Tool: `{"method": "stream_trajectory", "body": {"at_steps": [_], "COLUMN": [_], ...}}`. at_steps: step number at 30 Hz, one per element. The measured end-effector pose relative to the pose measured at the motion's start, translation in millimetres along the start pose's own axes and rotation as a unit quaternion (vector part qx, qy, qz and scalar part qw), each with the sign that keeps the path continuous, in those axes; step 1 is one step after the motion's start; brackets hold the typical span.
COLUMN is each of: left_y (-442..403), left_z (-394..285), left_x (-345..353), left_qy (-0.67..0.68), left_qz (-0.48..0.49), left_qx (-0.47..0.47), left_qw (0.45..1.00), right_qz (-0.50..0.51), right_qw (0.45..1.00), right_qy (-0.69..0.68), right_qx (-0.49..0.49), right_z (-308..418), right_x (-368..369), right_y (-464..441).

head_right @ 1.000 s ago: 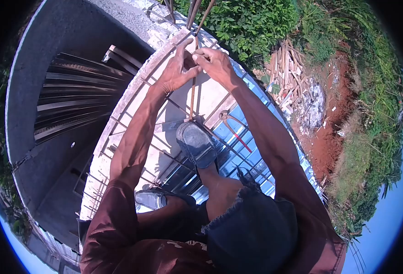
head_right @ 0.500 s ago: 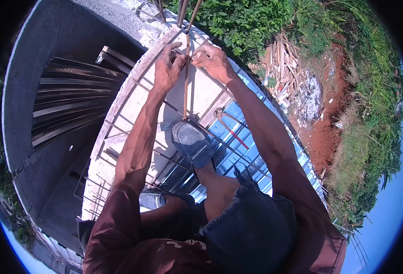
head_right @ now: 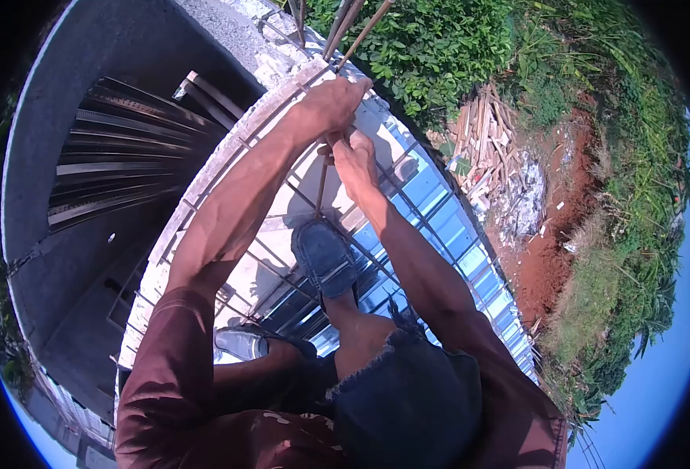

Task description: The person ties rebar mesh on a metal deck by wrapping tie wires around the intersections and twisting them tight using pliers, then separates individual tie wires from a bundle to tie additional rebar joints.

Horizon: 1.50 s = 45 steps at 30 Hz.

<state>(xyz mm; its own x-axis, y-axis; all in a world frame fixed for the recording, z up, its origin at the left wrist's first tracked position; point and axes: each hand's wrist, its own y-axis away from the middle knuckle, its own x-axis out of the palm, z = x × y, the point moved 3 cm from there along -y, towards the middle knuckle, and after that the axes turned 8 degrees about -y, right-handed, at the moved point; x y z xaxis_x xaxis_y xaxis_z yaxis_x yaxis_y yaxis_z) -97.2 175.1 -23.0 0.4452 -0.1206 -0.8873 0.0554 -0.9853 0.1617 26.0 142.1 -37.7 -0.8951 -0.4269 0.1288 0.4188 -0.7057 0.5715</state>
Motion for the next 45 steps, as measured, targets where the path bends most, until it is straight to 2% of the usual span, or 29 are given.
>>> {"method": "stream_trajectory", "body": {"at_steps": [1,2,3,5,6,7,9,11,13,14,15,16,17,18,19,21,24,25,26,28,31,33,35,37,38,41,43,44,45], "left_y": [14,27,42,80,92,107,123,135,142,147,151,154,156,158,160,161,154,152,148,138,128,127,125,123,122,122,125,126,127], "left_z": [14,29,44,65,74,76,78,76,76,76,76,77,76,77,76,64,39,29,22,8,-12,-27,-34,-38,-39,-40,-44,-45,-45], "left_x": [-4,-8,-13,-15,-11,-3,10,18,12,12,12,13,15,19,21,26,34,34,39,51,56,56,61,66,70,73,74,73,74], "left_qy": [0.076,0.126,0.175,0.327,0.339,0.352,0.396,0.490,0.490,0.495,0.498,0.509,0.510,0.532,0.553,0.571,0.576,0.580,0.580,0.594,0.652,0.694,0.706,0.687,0.706,0.703,0.722,0.739,0.738], "left_qz": [-0.039,-0.088,-0.135,-0.120,-0.157,-0.189,-0.197,-0.236,-0.237,-0.235,-0.231,-0.232,-0.237,-0.262,-0.286,-0.300,-0.288,-0.280,-0.275,-0.269,-0.256,-0.183,-0.161,-0.173,-0.182,-0.151,-0.162,-0.172,-0.172], "left_qx": [0.002,-0.020,-0.042,-0.217,-0.250,-0.286,-0.312,-0.312,-0.315,-0.319,-0.321,-0.334,-0.335,-0.351,-0.365,-0.367,-0.355,-0.348,-0.336,-0.311,-0.295,-0.284,-0.286,-0.275,-0.274,-0.282,-0.280,-0.276,-0.278], "left_qw": [0.996,0.988,0.974,0.912,0.893,0.871,0.841,0.779,0.777,0.774,0.772,0.759,0.756,0.725,0.692,0.669,0.678,0.681,0.689,0.691,0.650,0.636,0.628,0.650,0.627,0.635,0.611,0.590,0.590], "right_qz": [0.057,0.023,-0.010,0.061,0.108,0.117,0.273,0.293,0.299,0.290,0.295,0.191,0.076,-0.012,-0.008,0.007,0.016,0.042,0.075,0.126,0.158,0.150,0.148,0.147,0.148,0.159,0.188,0.190,0.149], "right_qw": [0.981,0.940,0.857,0.660,0.594,0.590,0.460,0.444,0.427,0.448,0.445,0.625,0.769,0.833,0.830,0.936,0.844,0.841,0.778,0.736,0.702,0.677,0.679,0.678,0.673,0.664,0.742,0.742,0.813], "right_qy": [0.187,0.301,0.399,0.592,0.626,0.628,0.716,0.724,0.768,0.729,0.728,0.681,0.597,0.521,0.525,0.320,0.455,0.479,0.573,0.611,0.661,0.693,0.691,0.692,0.697,0.701,0.632,0.631,0.561], "right_qx": [0.009,-0.162,-0.326,-0.458,-0.494,-0.493,-0.449,-0.440,-0.372,-0.429,-0.431,-0.332,-0.214,-0.185,-0.189,-0.143,-0.283,-0.248,-0.247,-0.263,-0.211,-0.198,-0.199,-0.200,-0.200,-0.205,-0.121,-0.122,-0.052], "right_z": [25,30,33,63,69,74,73,73,70,71,63,56,44,29,23,13,35,33,32,3,-31,-38,-37,-34,-34,-33,-34,-23,-9], "right_x": [-11,-27,-37,-27,-17,-13,4,14,18,21,22,14,1,-12,-12,-25,-43,-63,-78,-130,-177,-187,-184,-176,-176,-179,-188,-174,-165], "right_y": [3,-3,-8,-9,-10,-15,-32,-37,-45,-42,-42,-53,-62,-74,-73,-63,10,39,68,117,161,162,162,158,155,152,152,154,159]}}
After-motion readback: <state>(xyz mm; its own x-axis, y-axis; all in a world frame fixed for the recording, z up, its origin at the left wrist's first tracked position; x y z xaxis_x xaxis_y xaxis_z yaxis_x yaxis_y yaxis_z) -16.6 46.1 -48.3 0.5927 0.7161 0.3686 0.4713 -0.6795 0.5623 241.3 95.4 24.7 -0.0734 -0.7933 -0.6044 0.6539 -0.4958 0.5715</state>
